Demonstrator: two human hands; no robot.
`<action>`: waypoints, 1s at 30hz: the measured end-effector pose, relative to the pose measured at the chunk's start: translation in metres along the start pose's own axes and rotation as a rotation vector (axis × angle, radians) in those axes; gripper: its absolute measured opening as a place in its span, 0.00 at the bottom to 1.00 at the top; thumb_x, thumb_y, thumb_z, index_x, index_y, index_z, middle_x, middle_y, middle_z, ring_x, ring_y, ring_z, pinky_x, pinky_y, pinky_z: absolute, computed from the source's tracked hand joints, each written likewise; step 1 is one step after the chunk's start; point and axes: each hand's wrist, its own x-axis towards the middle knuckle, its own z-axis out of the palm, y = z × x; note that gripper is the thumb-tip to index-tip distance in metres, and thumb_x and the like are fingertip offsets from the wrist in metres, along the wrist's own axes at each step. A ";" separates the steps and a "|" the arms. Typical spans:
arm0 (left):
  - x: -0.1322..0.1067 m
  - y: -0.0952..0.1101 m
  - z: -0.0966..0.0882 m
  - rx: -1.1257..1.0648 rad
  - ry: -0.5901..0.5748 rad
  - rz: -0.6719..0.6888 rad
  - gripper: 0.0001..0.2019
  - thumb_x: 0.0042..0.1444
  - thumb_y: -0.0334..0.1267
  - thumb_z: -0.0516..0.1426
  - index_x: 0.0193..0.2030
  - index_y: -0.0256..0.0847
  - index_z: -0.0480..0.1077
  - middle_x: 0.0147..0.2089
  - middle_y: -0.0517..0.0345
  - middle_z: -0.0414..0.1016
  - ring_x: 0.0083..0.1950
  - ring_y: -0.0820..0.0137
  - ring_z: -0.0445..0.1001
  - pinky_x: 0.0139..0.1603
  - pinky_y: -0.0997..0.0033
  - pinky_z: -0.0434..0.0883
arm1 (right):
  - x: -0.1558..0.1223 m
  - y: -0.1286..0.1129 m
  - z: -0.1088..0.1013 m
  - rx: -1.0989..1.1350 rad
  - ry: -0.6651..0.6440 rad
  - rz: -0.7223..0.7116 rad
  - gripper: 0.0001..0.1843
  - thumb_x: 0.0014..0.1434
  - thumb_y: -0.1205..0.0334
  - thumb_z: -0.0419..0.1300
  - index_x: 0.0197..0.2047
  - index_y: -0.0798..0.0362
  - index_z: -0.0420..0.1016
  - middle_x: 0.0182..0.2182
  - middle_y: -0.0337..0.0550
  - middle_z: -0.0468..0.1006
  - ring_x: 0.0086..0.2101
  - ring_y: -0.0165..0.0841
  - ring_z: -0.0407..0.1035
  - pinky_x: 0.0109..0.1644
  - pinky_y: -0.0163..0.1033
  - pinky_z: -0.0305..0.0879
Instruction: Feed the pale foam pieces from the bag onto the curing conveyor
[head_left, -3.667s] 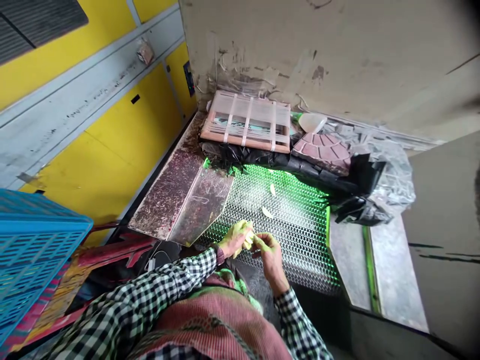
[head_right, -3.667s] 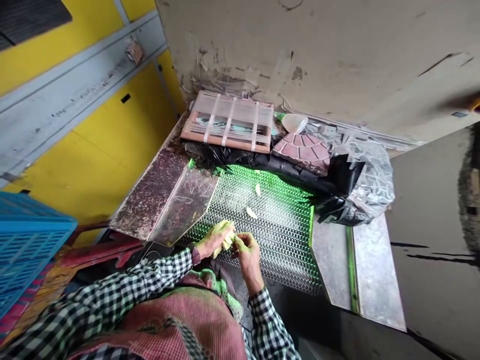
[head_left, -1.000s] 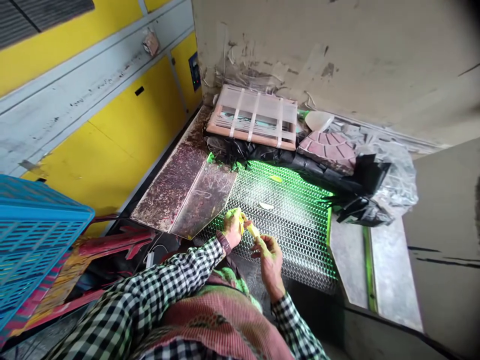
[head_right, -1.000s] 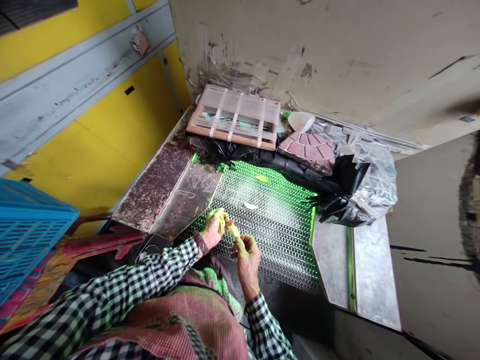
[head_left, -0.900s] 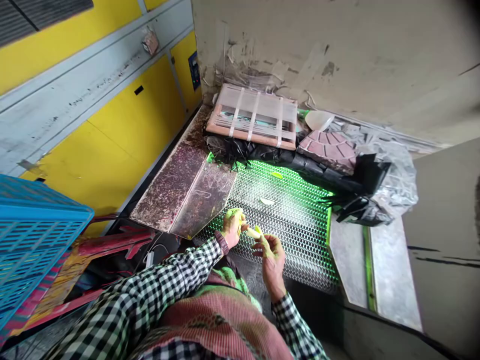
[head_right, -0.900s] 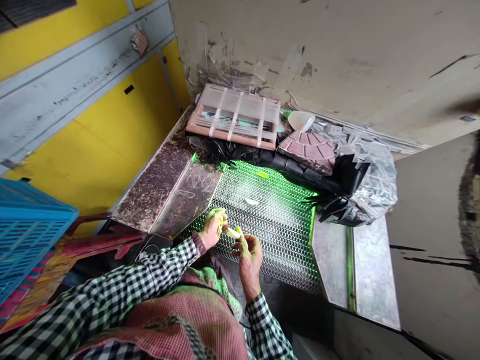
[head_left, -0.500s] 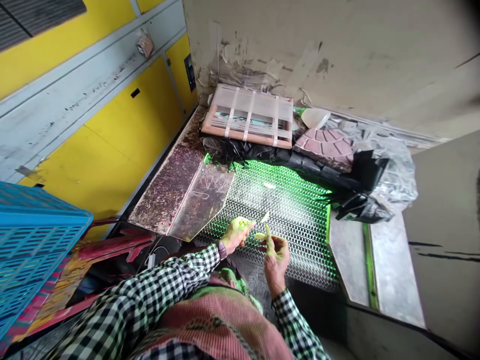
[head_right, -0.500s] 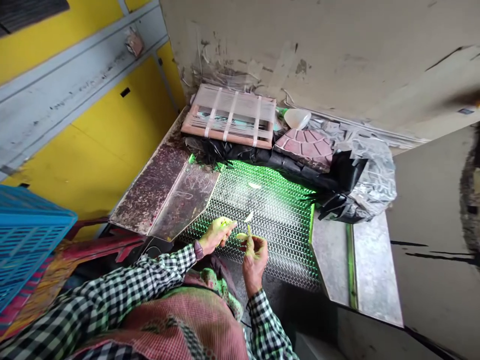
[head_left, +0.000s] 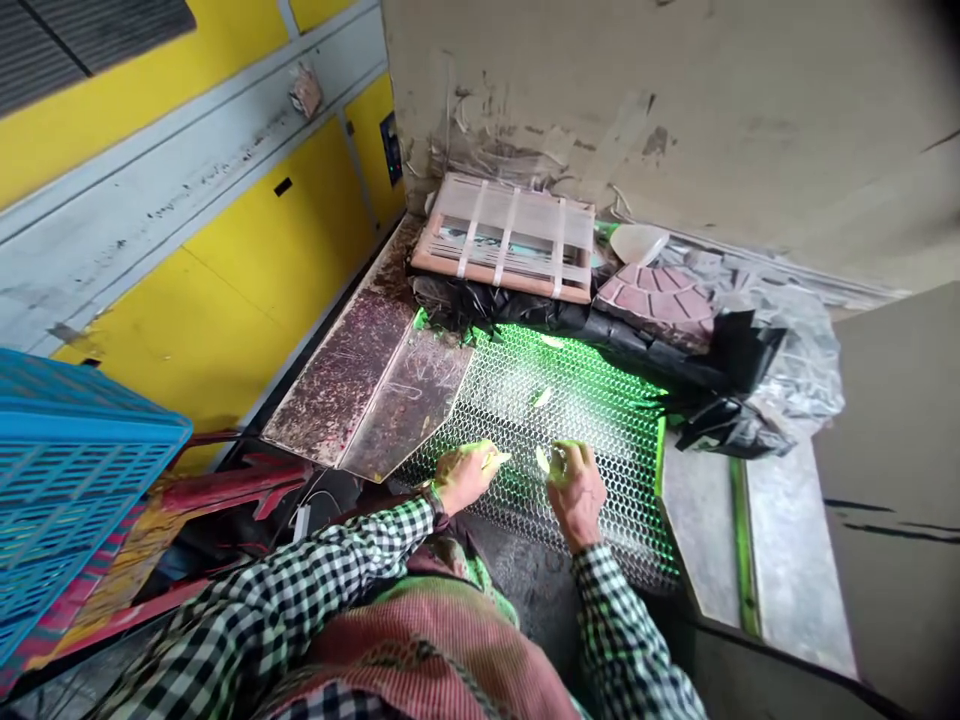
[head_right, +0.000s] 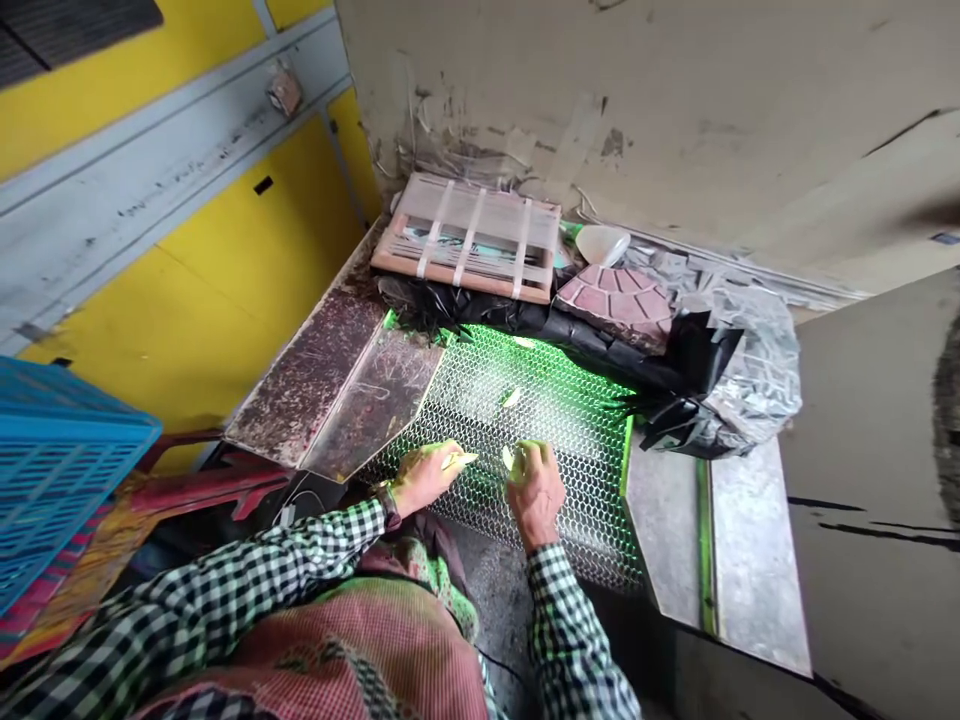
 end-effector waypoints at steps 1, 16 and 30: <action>-0.002 0.000 -0.004 0.003 0.015 -0.003 0.02 0.60 0.37 0.63 0.36 0.47 0.77 0.30 0.56 0.74 0.28 0.66 0.65 0.30 0.71 0.50 | 0.022 0.001 0.001 -0.038 -0.017 -0.045 0.18 0.71 0.63 0.47 0.54 0.53 0.76 0.48 0.51 0.75 0.31 0.34 0.64 0.27 0.36 0.54; -0.041 0.006 -0.055 -0.860 -0.245 -0.493 0.21 0.58 0.54 0.58 0.52 0.42 0.67 0.31 0.63 0.69 0.21 0.78 0.57 0.16 0.79 0.48 | 0.102 0.066 -0.006 -0.329 0.061 -0.256 0.12 0.67 0.64 0.52 0.44 0.54 0.77 0.41 0.52 0.76 0.42 0.43 0.66 0.42 0.43 0.60; -0.004 0.021 0.000 -0.298 -0.419 -0.090 0.19 0.58 0.42 0.62 0.54 0.37 0.72 0.45 0.51 0.80 0.41 0.64 0.76 0.41 0.68 0.70 | -0.030 -0.045 -0.007 0.928 -0.322 0.450 0.21 0.59 0.40 0.66 0.32 0.50 0.74 0.26 0.39 0.74 0.27 0.33 0.67 0.29 0.37 0.66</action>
